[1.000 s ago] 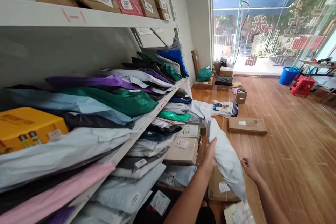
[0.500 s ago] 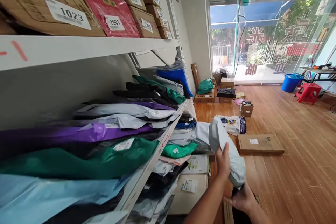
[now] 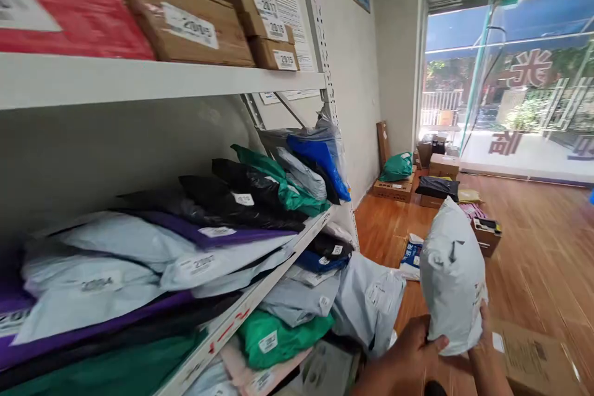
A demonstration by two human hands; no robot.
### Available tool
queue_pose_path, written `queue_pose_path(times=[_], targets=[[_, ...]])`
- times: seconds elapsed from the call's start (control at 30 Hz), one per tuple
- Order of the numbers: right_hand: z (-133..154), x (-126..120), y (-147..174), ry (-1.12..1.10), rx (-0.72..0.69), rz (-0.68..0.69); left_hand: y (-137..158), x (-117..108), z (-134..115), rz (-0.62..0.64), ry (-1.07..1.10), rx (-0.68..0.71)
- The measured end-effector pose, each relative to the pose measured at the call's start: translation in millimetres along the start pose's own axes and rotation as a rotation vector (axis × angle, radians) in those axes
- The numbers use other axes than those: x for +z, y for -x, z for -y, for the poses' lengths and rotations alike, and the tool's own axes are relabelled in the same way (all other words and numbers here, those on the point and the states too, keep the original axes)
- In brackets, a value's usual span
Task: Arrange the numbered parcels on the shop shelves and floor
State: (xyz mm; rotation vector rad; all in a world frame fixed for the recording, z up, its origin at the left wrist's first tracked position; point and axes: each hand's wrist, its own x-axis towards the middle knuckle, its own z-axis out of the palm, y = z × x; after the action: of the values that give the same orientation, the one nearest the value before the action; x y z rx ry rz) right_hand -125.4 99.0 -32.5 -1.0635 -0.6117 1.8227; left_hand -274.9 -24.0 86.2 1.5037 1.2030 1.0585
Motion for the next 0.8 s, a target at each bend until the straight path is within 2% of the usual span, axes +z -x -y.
queue_pose_path(times=[0.07, 0.13, 0.2, 0.3, 0.4, 0.47, 0.53, 0.67, 0.8], targets=[[50.2, -0.4, -50.5, -0.076, 0.01, -0.037, -52.0, -18.7, 13.6, -0.041, -0.021, -0.011], [93.6, -8.7, -93.6, -0.109, 0.029, -0.08, -99.2, -47.2, 29.4, -0.089, -0.223, -0.102], [123.0, -25.1, -127.9, -0.093, 0.059, -0.114, -138.0, -88.1, 48.1, -0.123, -0.566, -0.318], [137.4, -53.7, -162.5, -0.037, 0.15, -0.158, -176.4, -166.5, 81.5, -0.278, -0.793, -0.616], [126.8, -68.1, -183.9, 0.01, 0.322, -0.224, -194.1, -244.3, 113.0, -0.411, -1.019, -0.865], [114.0, -64.8, -196.8, 0.042, 0.446, -0.267, -198.7, -285.6, 129.0, -0.415, -1.132, -0.934], [99.8, -53.1, -210.8, 0.094, 0.532, -0.263, -198.8, -316.3, 140.9, -0.372, -1.205, -0.949], [65.9, -12.9, -239.0, 0.236, 0.56, -0.14, -183.9, -354.1, 155.5, -0.303, -1.287, -0.981], [27.0, 51.7, -260.5, 0.337, 0.505, -0.02, -155.7, -373.3, 164.0, -0.326, -1.331, -0.973]])
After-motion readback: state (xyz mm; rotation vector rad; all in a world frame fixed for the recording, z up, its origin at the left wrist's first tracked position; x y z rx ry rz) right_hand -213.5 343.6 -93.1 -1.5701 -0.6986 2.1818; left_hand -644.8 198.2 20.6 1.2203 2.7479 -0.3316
